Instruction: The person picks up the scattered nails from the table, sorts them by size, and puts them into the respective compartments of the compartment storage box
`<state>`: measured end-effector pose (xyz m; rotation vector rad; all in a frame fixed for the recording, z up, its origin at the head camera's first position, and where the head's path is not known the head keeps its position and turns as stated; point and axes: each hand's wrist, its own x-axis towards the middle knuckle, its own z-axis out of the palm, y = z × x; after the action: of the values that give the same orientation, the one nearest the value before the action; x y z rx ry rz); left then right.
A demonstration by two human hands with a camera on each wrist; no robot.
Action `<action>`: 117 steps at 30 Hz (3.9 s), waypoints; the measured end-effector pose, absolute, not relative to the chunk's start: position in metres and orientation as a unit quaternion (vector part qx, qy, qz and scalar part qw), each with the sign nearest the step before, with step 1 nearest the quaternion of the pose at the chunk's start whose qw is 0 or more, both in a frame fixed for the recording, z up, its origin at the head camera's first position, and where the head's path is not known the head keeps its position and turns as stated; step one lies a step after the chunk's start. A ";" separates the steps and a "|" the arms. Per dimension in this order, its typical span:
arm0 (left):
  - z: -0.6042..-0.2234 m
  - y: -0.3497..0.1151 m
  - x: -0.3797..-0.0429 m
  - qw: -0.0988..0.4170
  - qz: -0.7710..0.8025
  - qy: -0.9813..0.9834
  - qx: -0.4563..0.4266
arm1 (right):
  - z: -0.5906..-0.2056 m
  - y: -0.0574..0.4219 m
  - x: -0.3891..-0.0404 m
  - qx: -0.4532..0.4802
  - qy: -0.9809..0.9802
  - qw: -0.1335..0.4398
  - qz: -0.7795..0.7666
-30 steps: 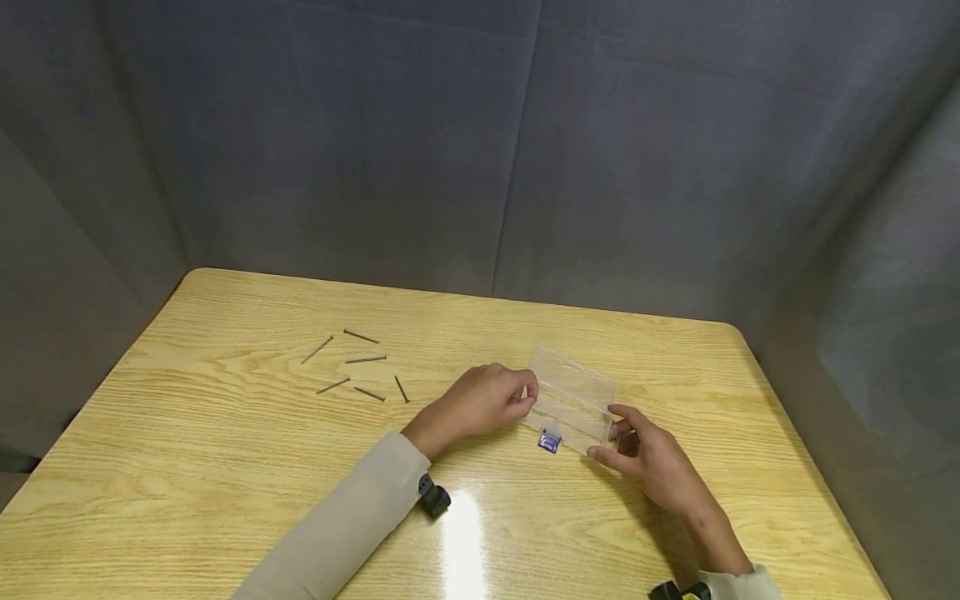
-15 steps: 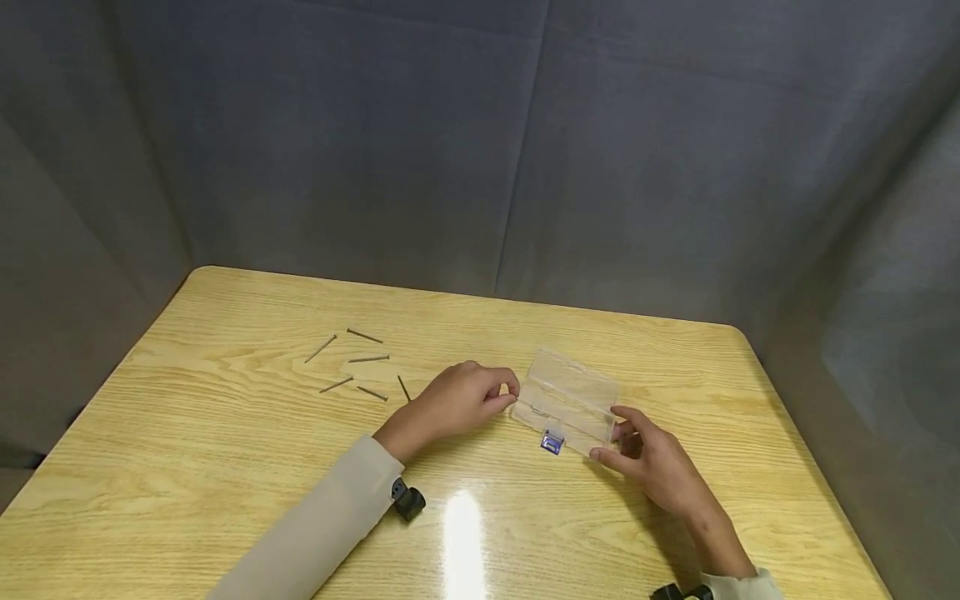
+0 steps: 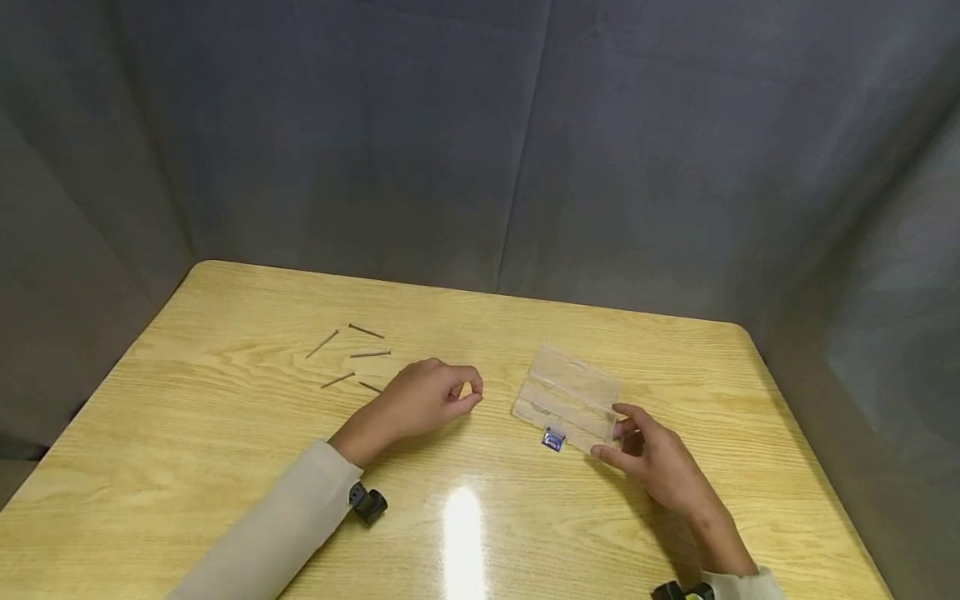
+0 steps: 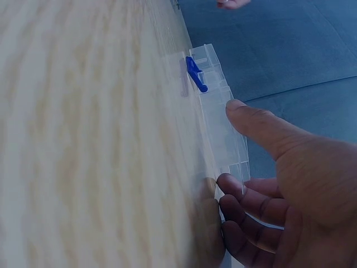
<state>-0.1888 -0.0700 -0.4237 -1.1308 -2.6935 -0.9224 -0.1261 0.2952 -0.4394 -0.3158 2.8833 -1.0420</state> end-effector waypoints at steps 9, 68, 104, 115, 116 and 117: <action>-0.419 -0.093 -0.185 0.038 -0.324 -0.888 -0.324 | -0.441 0.295 -0.127 -0.110 0.933 0.027 -0.343; -0.446 -0.248 -0.205 0.108 -0.239 -0.964 -0.046 | -0.444 0.297 -0.129 -0.115 0.933 0.027 -0.340; -0.435 -0.244 -0.210 0.035 -0.205 -0.977 -0.053 | -0.444 0.298 -0.127 -0.115 0.933 0.025 -0.340; -0.443 -0.249 -0.205 0.052 -0.261 -0.963 -0.047 | -0.444 0.296 -0.127 -0.118 0.932 0.029 -0.341; -0.443 -0.249 -0.205 0.057 -0.265 -0.961 -0.049 | -0.444 0.297 -0.126 -0.117 0.932 0.028 -0.341; -0.442 -0.248 -0.205 0.060 -0.268 -0.960 -0.052 | -0.444 0.297 -0.126 -0.116 0.933 0.027 -0.340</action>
<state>-0.2049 -0.2481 -0.4424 -0.1579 -2.9061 -0.8109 -0.1264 0.2969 -0.4437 -0.3591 2.8811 -1.0510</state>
